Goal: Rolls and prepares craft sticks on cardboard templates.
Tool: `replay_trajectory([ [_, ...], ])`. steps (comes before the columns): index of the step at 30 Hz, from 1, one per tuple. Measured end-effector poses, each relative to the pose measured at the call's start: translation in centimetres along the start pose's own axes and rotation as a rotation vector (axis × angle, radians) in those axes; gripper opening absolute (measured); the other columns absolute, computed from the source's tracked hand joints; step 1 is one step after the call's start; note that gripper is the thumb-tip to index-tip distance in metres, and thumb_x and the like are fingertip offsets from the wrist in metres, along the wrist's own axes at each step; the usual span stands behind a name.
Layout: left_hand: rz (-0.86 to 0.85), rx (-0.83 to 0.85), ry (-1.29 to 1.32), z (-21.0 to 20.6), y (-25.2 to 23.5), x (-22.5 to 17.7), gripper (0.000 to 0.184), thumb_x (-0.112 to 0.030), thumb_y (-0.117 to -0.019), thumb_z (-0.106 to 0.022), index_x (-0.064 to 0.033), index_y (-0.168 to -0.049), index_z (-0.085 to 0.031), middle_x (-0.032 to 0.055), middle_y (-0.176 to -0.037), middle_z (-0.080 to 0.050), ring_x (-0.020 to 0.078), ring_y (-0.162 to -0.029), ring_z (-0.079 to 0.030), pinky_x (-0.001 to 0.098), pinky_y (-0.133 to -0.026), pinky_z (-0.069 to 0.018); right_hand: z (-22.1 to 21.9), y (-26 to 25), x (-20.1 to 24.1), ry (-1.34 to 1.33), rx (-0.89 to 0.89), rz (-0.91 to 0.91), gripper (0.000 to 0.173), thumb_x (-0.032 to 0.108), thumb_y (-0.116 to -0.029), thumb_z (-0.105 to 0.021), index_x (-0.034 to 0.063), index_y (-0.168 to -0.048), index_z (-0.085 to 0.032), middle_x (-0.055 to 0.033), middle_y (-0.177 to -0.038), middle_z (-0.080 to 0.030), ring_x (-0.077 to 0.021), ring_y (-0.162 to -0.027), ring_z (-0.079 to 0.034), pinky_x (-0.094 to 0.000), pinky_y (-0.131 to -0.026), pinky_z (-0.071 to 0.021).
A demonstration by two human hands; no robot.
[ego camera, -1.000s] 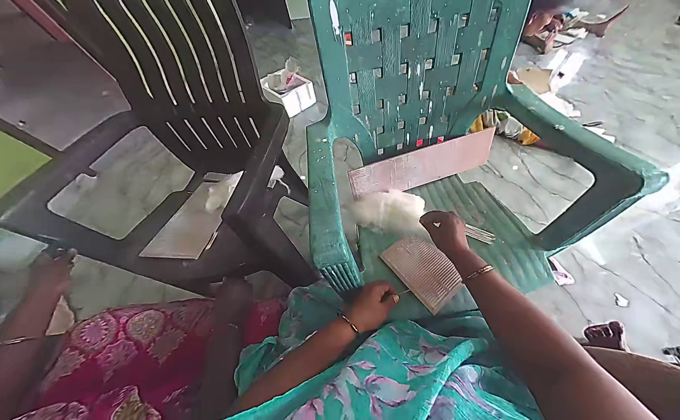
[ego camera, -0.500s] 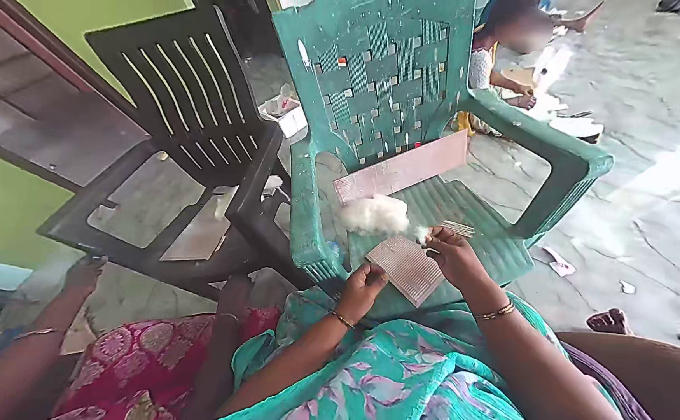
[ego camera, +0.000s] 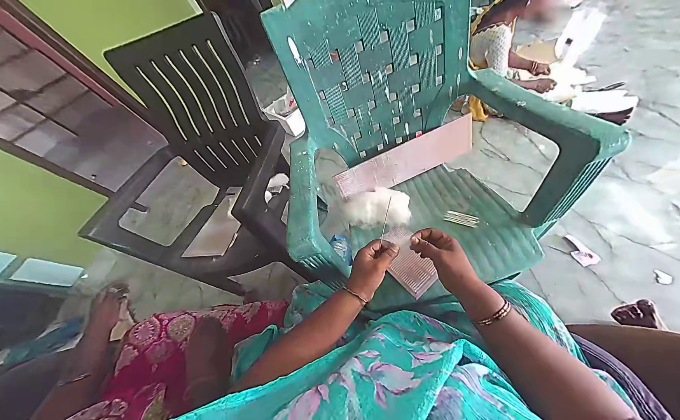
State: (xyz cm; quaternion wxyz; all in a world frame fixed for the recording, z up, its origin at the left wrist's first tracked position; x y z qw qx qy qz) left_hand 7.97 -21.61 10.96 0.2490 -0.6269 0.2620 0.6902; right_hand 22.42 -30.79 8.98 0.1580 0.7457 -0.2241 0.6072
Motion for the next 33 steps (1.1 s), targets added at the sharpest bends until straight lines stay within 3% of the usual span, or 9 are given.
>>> replay_trajectory([
  [5, 0.04, -0.006, -0.016, -0.1, 0.1, 0.3, 0.009, -0.007, -0.0996, -0.062, -0.0035, -0.092, -0.066, -0.0035, -0.078, -0.06, 0.0011, -0.065, -0.051, 0.0181, -0.061, -0.0433, -0.2, -0.2, -0.5, 0.006, 0.053, -0.025, 0.009, 0.003, -0.0962, -0.064, 0.005, -0.105, -0.067, 0.0018, -0.088, -0.069, -0.005, -0.079, -0.064, -0.0229, -0.075, -0.0541],
  [11, 0.082, -0.001, -0.033, 0.4, 0.1, 1.2, 0.011, -0.006, -0.0998, -0.06, -0.0039, -0.09, -0.065, -0.004, -0.075, -0.057, 0.0016, -0.063, -0.049, 0.0183, -0.06, -0.0413, 0.1, -0.6, -0.9, 0.027, -0.022, -0.003, 0.009, -0.002, -0.0937, -0.066, 0.0036, -0.101, -0.067, 0.0022, -0.084, -0.069, -0.0041, -0.074, -0.063, -0.0216, -0.071, -0.0528],
  [15, 0.13, 0.006, -0.056, 1.0, 0.0, 1.8, 0.011, -0.007, -0.1009, -0.06, -0.0032, -0.092, -0.065, -0.0039, -0.074, -0.057, 0.0018, -0.062, -0.049, 0.0183, -0.06, -0.0422, 0.0, -0.7, -1.2, 0.118, -0.021, -0.045, 0.016, -0.002, -0.094, -0.067, 0.0015, -0.109, -0.066, -0.0002, -0.085, -0.07, -0.0035, -0.072, -0.063, -0.0205, -0.068, -0.0517],
  [18, 0.217, 0.026, -0.259, 1.6, -0.5, 2.5, 0.014, -0.015, -0.102, -0.062, -0.0021, -0.097, -0.066, -0.0014, -0.077, -0.055, 0.0043, -0.064, -0.048, 0.0219, -0.063, -0.0425, -0.2, -0.9, -1.4, 0.495, -0.005, -0.059, 0.024, 0.01, -0.0961, -0.071, 0.0028, -0.119, -0.068, -0.006, -0.093, -0.075, -0.013, -0.08, -0.069, -0.0354, -0.077, -0.0553],
  [21, 0.31, 0.105, -0.537, 2.2, -1.1, 3.6, 0.024, -0.022, -0.1033, -0.061, 0.0006, -0.108, -0.068, 0.0111, -0.096, -0.065, 0.0178, -0.087, -0.059, 0.0382, -0.083, -0.0489, -0.6, -1.1, -2.1, 0.802, 0.079, 0.06, 0.027, 0.012, -0.0986, -0.066, 0.0026, -0.124, -0.068, -0.0127, -0.1, -0.077, -0.0305, -0.094, -0.073, -0.0535, -0.088, -0.0545],
  [23, 0.34, 0.13, -0.629, 2.3, -1.3, 4.1, 0.027, -0.022, -0.1039, -0.06, 0.0029, -0.112, -0.068, 0.0171, -0.105, -0.067, 0.0244, -0.098, -0.063, 0.0445, -0.092, -0.0494, -0.8, -1.4, -3.0, 0.914, 0.127, 0.071, 0.028, 0.013, -0.0996, -0.064, 0.004, -0.126, -0.068, -0.013, -0.102, -0.076, -0.0346, -0.1, -0.071, -0.0567, -0.093, -0.0521],
  [28, 0.344, 0.149, -0.702, 2.5, -1.0, 4.0, 0.046, -0.028, -0.1052, -0.06, 0.0061, -0.135, -0.054, 0.0242, -0.124, -0.064, 0.0314, -0.115, -0.064, 0.0458, -0.105, -0.0489, -0.9, -2.0, -3.7, 1.046, 0.133, 0.043, 0.032, 0.014, -0.1007, -0.061, 0.0068, -0.131, -0.066, -0.0136, -0.104, -0.075, -0.0366, -0.106, -0.068, -0.0568, -0.098, -0.0489],
  [31, 0.247, 0.149, -0.704, 2.7, -0.1, 4.0, 0.051, -0.031, -0.1106, -0.046, 0.0082, -0.144, -0.042, 0.0271, -0.134, -0.057, 0.0319, -0.121, -0.06, 0.0424, -0.107, -0.0475, -0.9, -2.2, -3.8, 1.076, 0.101, 0.031, 0.034, 0.014, -0.1008, -0.061, 0.0074, -0.134, -0.064, -0.0142, -0.105, -0.075, -0.0373, -0.107, -0.067, -0.0571, -0.098, -0.049],
  [33, 0.176, 0.147, -0.711, 2.8, 0.1, 4.3, 0.046, -0.025, -0.1127, -0.035, 0.01, -0.141, -0.046, 0.029, -0.139, -0.053, 0.0336, -0.132, -0.054, 0.0408, -0.113, -0.0425, -0.7, -2.5, -3.7, 1.082, 0.089, 0.021, 0.035, 0.015, -0.1012, -0.06, 0.0077, -0.135, -0.063, -0.0145, -0.104, -0.074, -0.0373, -0.107, -0.067, -0.0567, -0.099, -0.0486],
])
Point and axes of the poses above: each hand's wrist, its own y-axis away from the middle knuckle, its own z-axis out of the back of the hand, x = y × z, the point moved 4 cm from there along -y, towards the middle knuckle
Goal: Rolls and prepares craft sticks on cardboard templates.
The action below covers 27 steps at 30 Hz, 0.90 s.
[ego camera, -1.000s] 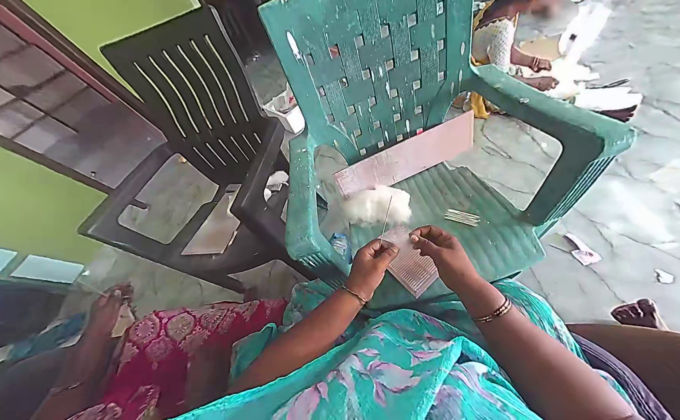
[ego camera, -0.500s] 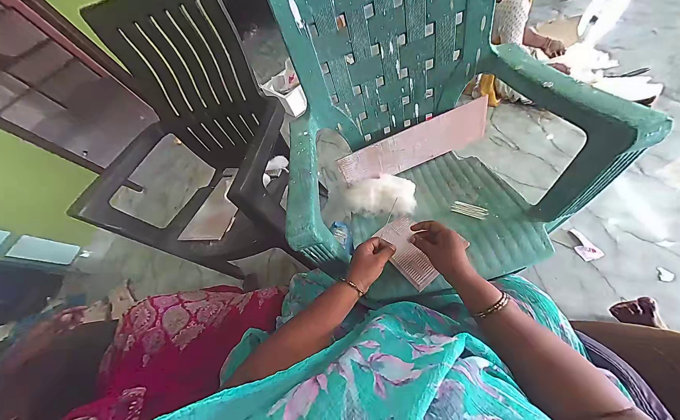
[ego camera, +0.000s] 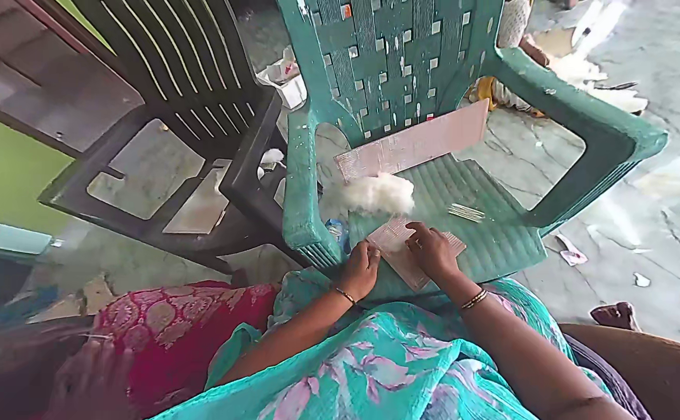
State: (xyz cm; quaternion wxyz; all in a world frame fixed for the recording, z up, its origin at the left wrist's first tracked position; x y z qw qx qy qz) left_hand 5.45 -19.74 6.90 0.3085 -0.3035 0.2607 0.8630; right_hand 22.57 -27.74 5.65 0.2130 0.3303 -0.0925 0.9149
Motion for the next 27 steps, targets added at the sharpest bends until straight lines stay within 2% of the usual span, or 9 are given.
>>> replay_trajectory([
  [2, -0.022, 0.009, -0.04, 0.0, 0.4, 0.0, 0.044, -0.019, -0.1132, -0.031, 0.0101, -0.136, -0.054, 0.0303, -0.137, -0.055, 0.0366, -0.133, -0.052, 0.0425, -0.115, -0.0396, -0.1, 0.0, -0.1, -0.004, 0.0, -0.004, 0.037, 0.015, -0.1007, -0.061, 0.0073, -0.137, -0.062, -0.0147, -0.104, -0.074, -0.0373, -0.107, -0.067, -0.0562, -0.099, -0.0485],
  [4, -0.01, 0.036, -0.081, 0.3, 0.4, -0.4, 0.041, -0.014, -0.1122, -0.034, 0.0049, -0.137, -0.06, 0.0292, -0.137, -0.057, 0.0368, -0.132, -0.053, 0.0433, -0.115, -0.0394, 0.0, -0.2, 0.0, 0.003, 0.001, -0.015, 0.038, 0.014, -0.1004, -0.061, 0.0076, -0.138, -0.061, -0.0144, -0.104, -0.074, -0.0372, -0.107, -0.067, -0.0554, -0.099, -0.0487],
  [6, -0.017, 0.047, -0.12, 0.5, 0.3, -0.9, 0.039, -0.011, -0.1105, -0.038, -0.0013, -0.139, -0.063, 0.0266, -0.136, -0.06, 0.0353, -0.13, -0.055, 0.0421, -0.115, -0.04, 0.1, -0.3, 0.1, 0.012, 0.017, -0.034, 0.041, 0.015, -0.1002, -0.062, 0.0077, -0.14, -0.059, -0.0144, -0.107, -0.073, -0.037, -0.108, -0.066, -0.0548, -0.1, -0.0481],
  [8, -0.022, 0.048, -0.164, 0.5, 0.1, -1.3, 0.037, -0.013, -0.1094, -0.044, -0.0034, -0.139, -0.063, 0.0232, -0.134, -0.062, 0.0321, -0.129, -0.057, 0.0404, -0.114, -0.0412, 0.2, -0.4, 0.0, 0.02, 0.022, -0.044, 0.044, 0.016, -0.0996, -0.064, 0.0074, -0.142, -0.058, -0.0154, -0.111, -0.073, -0.0374, -0.111, -0.066, -0.0551, -0.101, -0.0477],
  [13, 0.01, 0.058, -0.214, 0.1, -0.9, -2.0, 0.028, -0.01, -0.1068, -0.048, 0.0043, -0.127, -0.062, 0.0229, -0.13, -0.062, 0.0315, -0.125, -0.06, 0.0423, -0.111, -0.0447, 0.3, -0.8, -0.7, 0.061, -0.015, -0.035, 0.044, 0.017, -0.0978, -0.067, 0.0079, -0.14, -0.06, -0.017, -0.117, -0.071, -0.0384, -0.117, -0.063, -0.0559, -0.104, -0.0456],
  [19, 0.049, 0.061, -0.259, 0.0, -1.5, -1.9, 0.027, -0.01, -0.1057, -0.05, 0.0062, -0.122, -0.064, 0.0226, -0.129, -0.063, 0.0316, -0.128, -0.058, 0.0421, -0.113, -0.0427, 1.4, -1.8, -2.2, 0.131, -0.067, -0.098, 0.037, 0.02, -0.0989, -0.067, 0.01, -0.135, -0.064, -0.0185, -0.128, -0.067, -0.0398, -0.123, -0.059, -0.0596, -0.104, -0.0435],
  [22, 0.057, 0.071, -0.278, 0.0, -1.5, -1.8, 0.027, -0.011, -0.1058, -0.051, 0.0053, -0.123, -0.064, 0.0228, -0.129, -0.063, 0.0319, -0.128, -0.058, 0.0428, -0.113, -0.043, 1.8, -2.3, -2.0, 0.142, -0.1, -0.054, 0.034, 0.017, -0.0983, -0.068, 0.0079, -0.131, -0.067, -0.0208, -0.128, -0.066, -0.0423, -0.124, -0.058, -0.061, -0.102, -0.0443],
  [25, 0.064, 0.068, -0.278, 0.0, -1.5, -1.8, 0.028, -0.011, -0.1057, -0.05, 0.0053, -0.124, -0.064, 0.0237, -0.129, -0.063, 0.0327, -0.127, -0.058, 0.0436, -0.112, -0.0436, 1.1, -2.9, -0.8, 0.148, -0.062, 0.094, 0.029, 0.012, -0.1, -0.063, 0.0056, -0.128, -0.068, -0.0205, -0.129, -0.065, -0.0418, -0.124, -0.059, -0.0611, -0.102, -0.0449],
  [27, 0.072, 0.067, -0.283, 0.0, -1.5, -1.9, 0.028, -0.011, -0.106, -0.05, 0.0048, -0.124, -0.064, 0.0234, -0.13, -0.062, 0.0325, -0.129, -0.058, 0.0435, -0.113, -0.0432, -0.1, -3.0, 0.3, 0.202, 0.069, 0.238, 0.033, 0.012, -0.1031, -0.055, 0.0074, -0.135, -0.064, -0.0158, -0.141, -0.061, -0.0356, -0.134, -0.054, -0.0579, -0.111, -0.04],
])
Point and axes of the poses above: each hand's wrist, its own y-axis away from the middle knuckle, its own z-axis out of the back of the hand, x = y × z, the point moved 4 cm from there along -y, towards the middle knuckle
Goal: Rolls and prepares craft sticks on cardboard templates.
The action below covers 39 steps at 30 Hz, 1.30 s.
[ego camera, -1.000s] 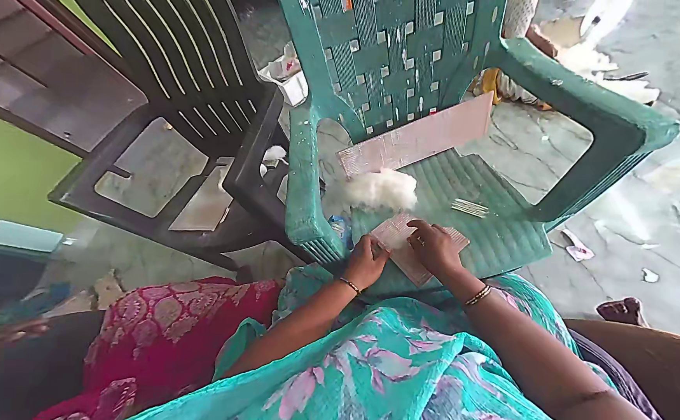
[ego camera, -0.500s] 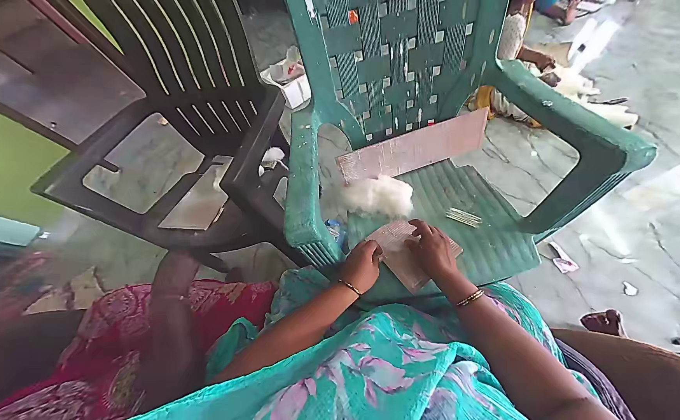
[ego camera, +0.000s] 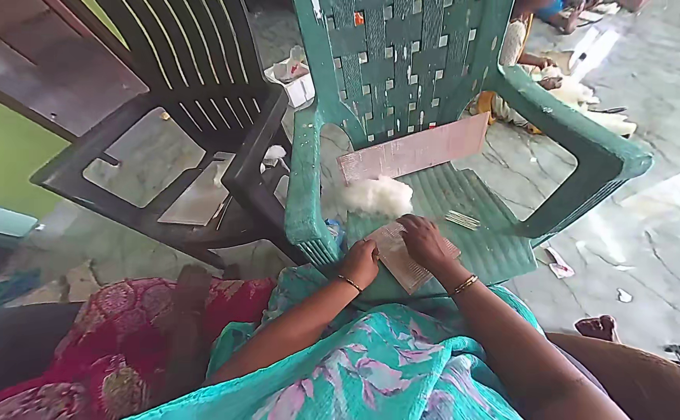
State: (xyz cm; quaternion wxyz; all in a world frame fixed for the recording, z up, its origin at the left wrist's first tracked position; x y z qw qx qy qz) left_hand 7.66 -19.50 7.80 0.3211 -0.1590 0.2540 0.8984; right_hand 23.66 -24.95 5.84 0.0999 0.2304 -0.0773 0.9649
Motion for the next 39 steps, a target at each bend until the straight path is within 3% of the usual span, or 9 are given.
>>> replay_trajectory([
  [2, 0.0, -0.005, -0.004, 0.1, 0.0, -0.1, 0.029, -0.011, -0.1066, -0.048, 0.0048, -0.125, -0.064, 0.023, -0.13, -0.062, 0.0324, -0.129, -0.058, 0.0436, -0.113, -0.043, -1.0, 0.0, 1.1, 0.09, 0.206, 0.09, 0.046, 0.026, -0.1091, -0.044, 0.0113, -0.152, -0.049, -0.0097, -0.162, -0.041, -0.0276, -0.153, -0.033, -0.0569, -0.124, -0.0206],
  [4, 0.005, 0.012, -0.006, 0.1, 0.1, -0.1, 0.029, -0.012, -0.1069, -0.048, 0.0046, -0.126, -0.062, 0.0226, -0.132, -0.061, 0.0321, -0.129, -0.057, 0.0437, -0.113, -0.0428, -1.6, 0.6, 1.7, 0.169, 0.399, 0.084, 0.06, 0.042, -0.1108, -0.033, 0.0118, -0.163, -0.028, -0.0069, -0.172, -0.02, -0.0237, -0.16, -0.013, -0.0582, -0.127, -0.0035],
  [7, 0.007, 0.056, 0.004, -0.2, 0.4, 0.0, 0.031, -0.013, -0.1058, -0.051, 0.0049, -0.129, -0.061, 0.0227, -0.133, -0.061, 0.0321, -0.13, -0.057, 0.044, -0.114, -0.0423, -1.2, 2.4, 1.7, 0.197, 0.509, 0.063, 0.072, 0.051, -0.1084, -0.034, 0.0088, -0.165, -0.02, -0.0089, -0.173, -0.014, -0.0242, -0.161, -0.008, -0.0601, -0.126, 0.0022],
  [11, -0.032, 0.163, 0.018, -0.9, 1.9, -0.4, 0.032, -0.017, -0.1077, -0.05, 0.0056, -0.128, -0.061, 0.0234, -0.131, -0.062, 0.0329, -0.128, -0.059, 0.0462, -0.112, -0.0433, -0.1, 6.7, 0.9, 0.215, 0.561, 0.108, 0.078, 0.055, -0.1063, -0.039, 0.008, -0.165, -0.017, -0.0095, -0.173, -0.011, -0.0253, -0.161, -0.007, -0.0621, -0.125, 0.002],
  [16, -0.1, 0.218, 0.053, -1.8, 2.9, -0.9, 0.031, -0.015, -0.1082, -0.048, 0.0066, -0.126, -0.062, 0.0237, -0.128, -0.063, 0.0322, -0.125, -0.06, 0.045, -0.111, -0.0442, 2.0, 10.5, 0.2, 0.225, 0.593, 0.176, 0.071, 0.049, -0.1075, -0.04, 0.0076, -0.163, -0.024, -0.0097, -0.172, -0.019, -0.0253, -0.16, -0.015, -0.0647, -0.124, -0.0003],
  [19, -0.109, 0.152, 0.103, -1.3, 2.7, -0.5, 0.032, -0.014, -0.1082, -0.048, 0.0089, -0.126, -0.061, 0.0259, -0.127, -0.063, 0.0341, -0.124, -0.06, 0.0449, -0.111, -0.0435, 3.5, 9.8, -0.4, 0.164, 0.546, 0.152, 0.068, 0.046, -0.1072, -0.043, 0.0071, -0.162, -0.03, -0.0109, -0.169, -0.027, -0.0272, -0.159, -0.018, -0.066, -0.123, 0.001],
  [23, -0.054, 0.063, 0.13, -0.4, 1.9, 0.1, 0.032, -0.014, -0.1082, -0.047, 0.0082, -0.125, -0.062, 0.0254, -0.128, -0.063, 0.0336, -0.126, -0.06, 0.0441, -0.112, -0.0436, 3.6, 6.3, -0.6, 0.234, 0.492, 0.072, 0.071, 0.051, -0.1086, -0.037, 0.0092, -0.164, -0.021, -0.0086, -0.172, -0.018, -0.0236, -0.16, -0.011, -0.0617, -0.125, 0.0033],
  [31, 0.033, 0.013, -0.035, -0.2, 0.1, -0.2, 0.036, -0.015, -0.1101, -0.042, 0.0087, -0.133, -0.057, 0.0266, -0.14, -0.057, 0.0355, -0.137, -0.053, 0.0448, -0.117, -0.0393, -0.8, 0.2, 1.7, 0.183, 0.466, 0.144, 0.068, 0.045, -0.1094, -0.036, 0.0068, -0.164, -0.021, -0.0095, -0.172, -0.018, -0.0245, -0.16, -0.012, -0.0628, -0.125, 0.0035],
  [39, -0.018, 0.104, -0.071, -1.4, 1.6, -0.6, 0.036, -0.019, -0.1095, -0.046, 0.0039, -0.134, -0.059, 0.0234, -0.136, -0.06, 0.0343, -0.131, -0.057, 0.0465, -0.114, -0.0434, -0.1, 5.5, 0.2, 0.167, 0.539, 0.172, 0.074, 0.049, -0.1071, -0.043, 0.0069, -0.164, -0.02, -0.011, -0.173, -0.014, -0.027, -0.16, -0.008, -0.0638, -0.124, 0.0053],
])
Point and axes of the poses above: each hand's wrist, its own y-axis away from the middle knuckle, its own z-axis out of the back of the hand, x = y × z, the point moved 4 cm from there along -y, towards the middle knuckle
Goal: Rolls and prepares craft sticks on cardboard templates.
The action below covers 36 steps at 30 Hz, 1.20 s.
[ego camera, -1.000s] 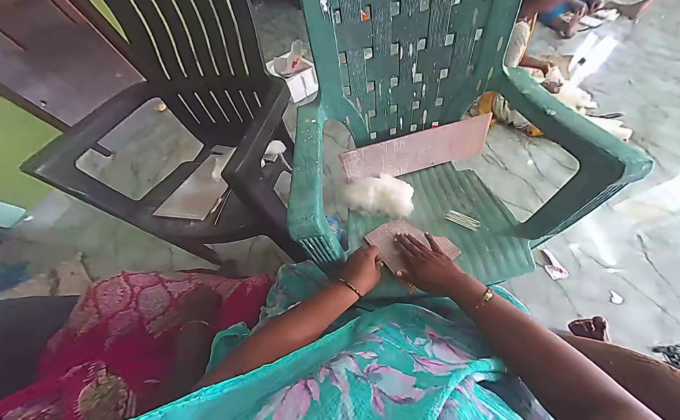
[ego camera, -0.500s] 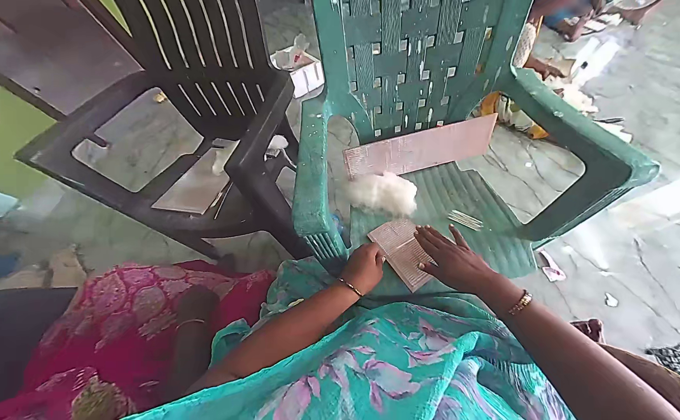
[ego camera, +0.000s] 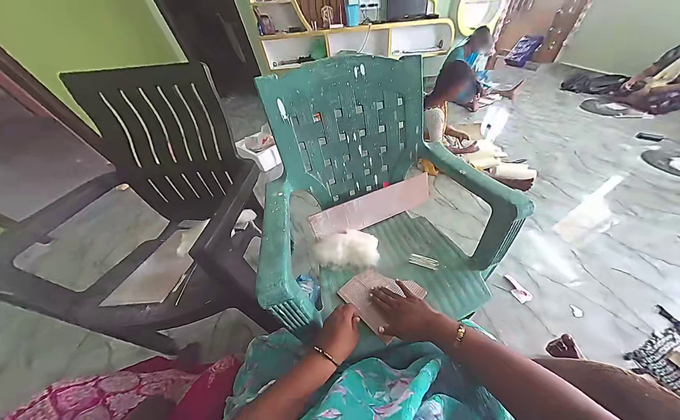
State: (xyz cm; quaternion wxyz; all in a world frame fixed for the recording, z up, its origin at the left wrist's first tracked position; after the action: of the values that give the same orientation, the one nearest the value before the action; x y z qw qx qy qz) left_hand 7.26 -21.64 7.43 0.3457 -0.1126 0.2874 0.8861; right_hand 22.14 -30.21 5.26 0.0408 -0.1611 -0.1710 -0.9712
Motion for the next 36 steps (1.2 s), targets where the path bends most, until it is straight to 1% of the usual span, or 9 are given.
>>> replay_trajectory([
  [4, -0.057, 0.021, 0.012, -0.6, 0.7, -0.5, 0.035, -0.018, -0.1095, -0.045, 0.0042, -0.132, -0.06, 0.0228, -0.134, -0.062, 0.0334, -0.129, -0.059, 0.0457, -0.113, -0.044, -0.2, 3.4, 0.0, 0.017, 0.038, 0.033, 0.072, 0.048, -0.1074, -0.045, 0.0075, -0.163, -0.024, -0.012, -0.171, -0.02, -0.0277, -0.159, -0.015, -0.0642, -0.124, 0.0035],
  [7, -0.08, -0.047, 0.031, -0.6, 0.6, -0.5, 0.033, -0.016, -0.1084, -0.047, 0.0051, -0.128, -0.063, 0.0231, -0.129, -0.064, 0.0338, -0.125, -0.061, 0.0454, -0.111, -0.0456, 0.8, 4.0, -0.4, 0.048, -0.029, 0.058, 0.07, 0.05, -0.1076, -0.043, 0.0066, -0.161, -0.03, -0.0132, -0.169, -0.027, -0.028, -0.158, -0.02, -0.0649, -0.124, 0.0027],
  [10, -0.058, -0.127, 0.038, -0.1, 0.1, 0.2, 0.033, -0.015, -0.1079, -0.048, 0.0069, -0.128, -0.063, 0.0259, -0.128, -0.065, 0.0368, -0.126, -0.061, 0.0472, -0.112, -0.0451, 1.8, 2.3, -0.6, 0.032, -0.17, 0.057, 0.072, 0.052, -0.1066, -0.044, 0.0064, -0.161, -0.031, -0.0125, -0.169, -0.026, -0.0271, -0.159, -0.019, -0.0637, -0.125, 0.0027],
  [14, 0.005, -0.181, -0.036, 0.6, -1.3, 0.8, 0.032, -0.014, -0.1082, -0.047, 0.007, -0.127, -0.063, 0.0259, -0.131, -0.064, 0.0367, -0.129, -0.059, 0.0466, -0.113, -0.0438, 2.3, -2.4, -0.1, 0.01, -0.219, 0.052, 0.072, 0.052, -0.1072, -0.042, 0.0066, -0.162, -0.029, -0.0114, -0.17, -0.025, -0.0271, -0.159, -0.017, -0.0623, -0.125, 0.0017],
  [18, 0.03, -0.19, -0.094, 0.8, -1.8, 0.9, 0.035, -0.013, -0.1083, -0.047, 0.0077, -0.132, -0.061, 0.0262, -0.136, -0.061, 0.036, -0.133, -0.057, 0.0461, -0.116, -0.0413, 1.3, -5.6, -0.3, 0.008, -0.21, 0.062, 0.07, 0.05, -0.1072, -0.044, 0.0043, -0.159, -0.034, -0.0135, -0.169, -0.028, -0.0295, -0.158, -0.022, -0.063, -0.125, -0.0014],
  [21, 0.038, -0.166, -0.133, 0.4, -1.5, 0.9, 0.034, -0.013, -0.1074, -0.049, 0.0068, -0.133, -0.06, 0.0255, -0.137, -0.061, 0.0348, -0.133, -0.057, 0.0448, -0.115, -0.0424, 0.7, -5.1, -0.3, -0.005, -0.14, 0.05, 0.073, 0.052, -0.1064, -0.044, 0.0044, -0.16, -0.03, -0.013, -0.17, -0.025, -0.0292, -0.158, -0.019, -0.0635, -0.125, 0.0002],
  [25, 0.007, -0.124, -0.122, -0.3, -1.1, 0.6, 0.032, -0.013, -0.1066, -0.052, 0.0064, -0.13, -0.062, 0.0259, -0.134, -0.062, 0.0367, -0.13, -0.058, 0.047, -0.114, -0.0438, -0.2, -1.2, 0.0, -0.053, -0.092, 0.04, 0.077, 0.052, -0.1044, -0.05, 0.0054, -0.162, -0.027, -0.0131, -0.171, -0.021, -0.0294, -0.159, -0.014, -0.063, -0.125, 0.004],
  [31, -0.063, -0.089, -0.137, -1.3, -0.2, -0.6, 0.032, -0.017, -0.1076, -0.05, 0.0061, -0.125, -0.065, 0.0256, -0.132, -0.063, 0.0372, -0.127, -0.06, 0.0479, -0.112, -0.0452, -1.5, 3.5, 0.0, 0.006, -0.141, 0.102, 0.068, 0.045, -0.104, -0.056, 0.0043, -0.157, -0.039, -0.016, -0.166, -0.034, -0.0331, -0.156, -0.027, -0.0658, -0.124, -0.0031],
  [36, -0.12, -0.138, -0.124, -1.7, 1.0, -0.8, 0.03, -0.014, -0.1066, -0.052, 0.0079, -0.122, -0.065, 0.0269, -0.127, -0.065, 0.0391, -0.124, -0.062, 0.0497, -0.109, -0.0467, -2.1, 4.7, 0.2, -0.047, -0.437, 0.169, 0.054, 0.037, -0.1006, -0.063, 0.0065, -0.145, -0.057, -0.0118, -0.152, -0.054, -0.0343, -0.149, -0.04, -0.0705, -0.121, -0.0125],
])
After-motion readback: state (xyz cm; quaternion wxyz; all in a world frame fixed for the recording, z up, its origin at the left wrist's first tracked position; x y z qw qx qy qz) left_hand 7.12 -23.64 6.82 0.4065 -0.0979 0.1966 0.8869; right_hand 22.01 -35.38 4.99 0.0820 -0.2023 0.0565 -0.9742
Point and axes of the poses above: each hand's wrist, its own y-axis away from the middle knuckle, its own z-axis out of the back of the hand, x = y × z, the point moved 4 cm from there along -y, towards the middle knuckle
